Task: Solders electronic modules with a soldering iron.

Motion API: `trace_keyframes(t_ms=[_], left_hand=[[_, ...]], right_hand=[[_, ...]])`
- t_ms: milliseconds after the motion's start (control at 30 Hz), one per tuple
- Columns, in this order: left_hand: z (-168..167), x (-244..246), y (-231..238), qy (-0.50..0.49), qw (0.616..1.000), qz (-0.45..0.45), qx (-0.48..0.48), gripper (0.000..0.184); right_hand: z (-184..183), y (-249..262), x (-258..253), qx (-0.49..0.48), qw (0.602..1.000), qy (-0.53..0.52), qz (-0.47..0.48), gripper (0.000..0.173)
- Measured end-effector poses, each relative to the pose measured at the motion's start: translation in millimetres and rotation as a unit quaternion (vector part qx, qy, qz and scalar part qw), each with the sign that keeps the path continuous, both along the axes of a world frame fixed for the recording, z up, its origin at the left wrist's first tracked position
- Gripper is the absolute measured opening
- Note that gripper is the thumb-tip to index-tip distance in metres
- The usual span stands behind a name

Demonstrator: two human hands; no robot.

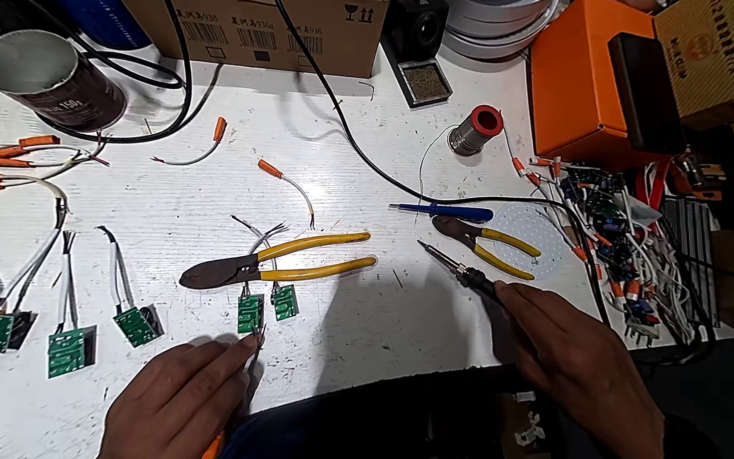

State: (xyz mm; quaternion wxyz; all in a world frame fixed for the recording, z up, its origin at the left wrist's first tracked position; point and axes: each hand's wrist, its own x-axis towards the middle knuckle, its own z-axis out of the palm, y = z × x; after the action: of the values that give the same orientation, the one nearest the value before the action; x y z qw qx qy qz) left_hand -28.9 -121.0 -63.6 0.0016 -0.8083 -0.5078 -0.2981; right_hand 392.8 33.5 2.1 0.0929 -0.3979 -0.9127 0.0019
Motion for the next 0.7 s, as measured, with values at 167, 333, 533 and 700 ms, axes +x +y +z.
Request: trace_keyframes(t_ms=[167, 333, 533, 700], left_hand=[[-0.7, -0.3, -0.4, -0.001, 1.000, 0.001, -0.001, 0.007], [-1.3, -0.7, -0.5, -0.001, 1.000, 0.001, 0.005, 0.007], [-1.8, -0.5, 0.0, -0.003, 1.000, 0.002, 0.007, 0.007], [-2.7, -0.4, -0.4, -0.003, 1.000, 0.003, 0.005, 0.009]], right_hand=[[-1.7, -2.3, -1.0, 0.000, 1.000, 0.004, 0.007, 0.032], [-5.4, -6.1, -2.2, 0.001, 1.000, 0.011, 0.012, 0.031], [-7.0, -6.4, -1.5, -0.004, 1.000, 0.016, 0.016, 0.031], [-9.7, -6.4, -0.2, -0.023, 0.999, 0.027, 0.011, 0.031]])
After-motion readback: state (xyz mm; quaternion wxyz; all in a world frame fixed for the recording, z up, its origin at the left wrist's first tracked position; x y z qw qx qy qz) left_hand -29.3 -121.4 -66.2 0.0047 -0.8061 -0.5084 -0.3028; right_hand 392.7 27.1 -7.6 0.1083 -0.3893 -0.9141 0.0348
